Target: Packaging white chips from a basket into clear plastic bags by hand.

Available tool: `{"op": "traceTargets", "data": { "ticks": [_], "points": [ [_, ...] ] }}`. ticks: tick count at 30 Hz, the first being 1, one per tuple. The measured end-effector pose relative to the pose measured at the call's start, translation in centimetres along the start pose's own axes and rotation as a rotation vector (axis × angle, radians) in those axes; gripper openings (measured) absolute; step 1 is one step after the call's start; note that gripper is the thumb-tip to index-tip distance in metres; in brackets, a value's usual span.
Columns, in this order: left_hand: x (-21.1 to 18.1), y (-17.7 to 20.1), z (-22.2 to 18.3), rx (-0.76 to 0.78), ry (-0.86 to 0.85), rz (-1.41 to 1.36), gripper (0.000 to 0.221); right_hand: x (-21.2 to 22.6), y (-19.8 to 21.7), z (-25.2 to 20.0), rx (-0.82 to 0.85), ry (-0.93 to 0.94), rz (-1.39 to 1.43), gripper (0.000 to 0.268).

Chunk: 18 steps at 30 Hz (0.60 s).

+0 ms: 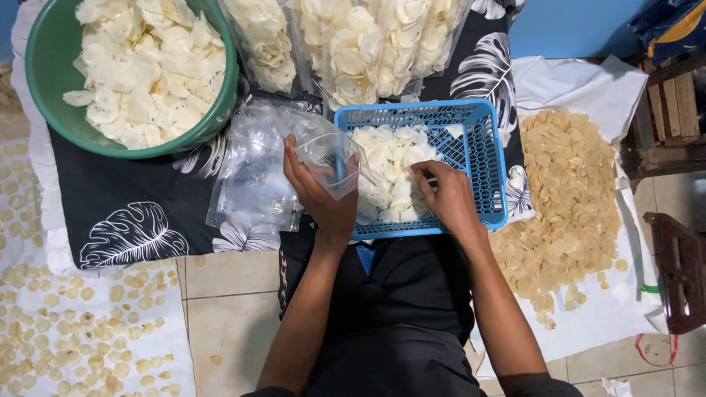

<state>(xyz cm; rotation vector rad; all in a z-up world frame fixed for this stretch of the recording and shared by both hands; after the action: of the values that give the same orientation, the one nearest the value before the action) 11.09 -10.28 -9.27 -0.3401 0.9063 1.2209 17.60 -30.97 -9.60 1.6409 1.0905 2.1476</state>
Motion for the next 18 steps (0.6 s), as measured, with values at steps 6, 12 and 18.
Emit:
{"op": "traceTargets", "data": {
  "ticks": [6,12,18],
  "points": [
    [-0.5,0.8,-0.5,0.057,-0.034,0.033,0.103,0.9,-0.7,0.4,-0.055,0.039,-0.136,0.04],
    [0.9,-0.1,-1.4,0.072,-0.067,0.005,0.101,-1.6,-3.0,1.3,0.027,-0.064,-0.188,0.061],
    [0.4,0.5,-0.7,0.121,-0.093,-0.033,0.097,-1.9,-1.3,0.1,-0.079,-0.145,-0.048,0.026]
  ]
}}
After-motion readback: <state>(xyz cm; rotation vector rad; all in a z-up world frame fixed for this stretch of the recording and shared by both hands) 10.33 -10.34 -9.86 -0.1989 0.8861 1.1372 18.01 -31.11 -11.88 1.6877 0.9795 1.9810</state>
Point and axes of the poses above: each hand's wrist, its own z-axis towards the middle knuckle, its own y-axis out of the back of the hand, x = y × z, the point moved 1 cm from there along z, towards the middle knuckle, and after that the axes turned 2 degrees about z, right-handed, at the moved point
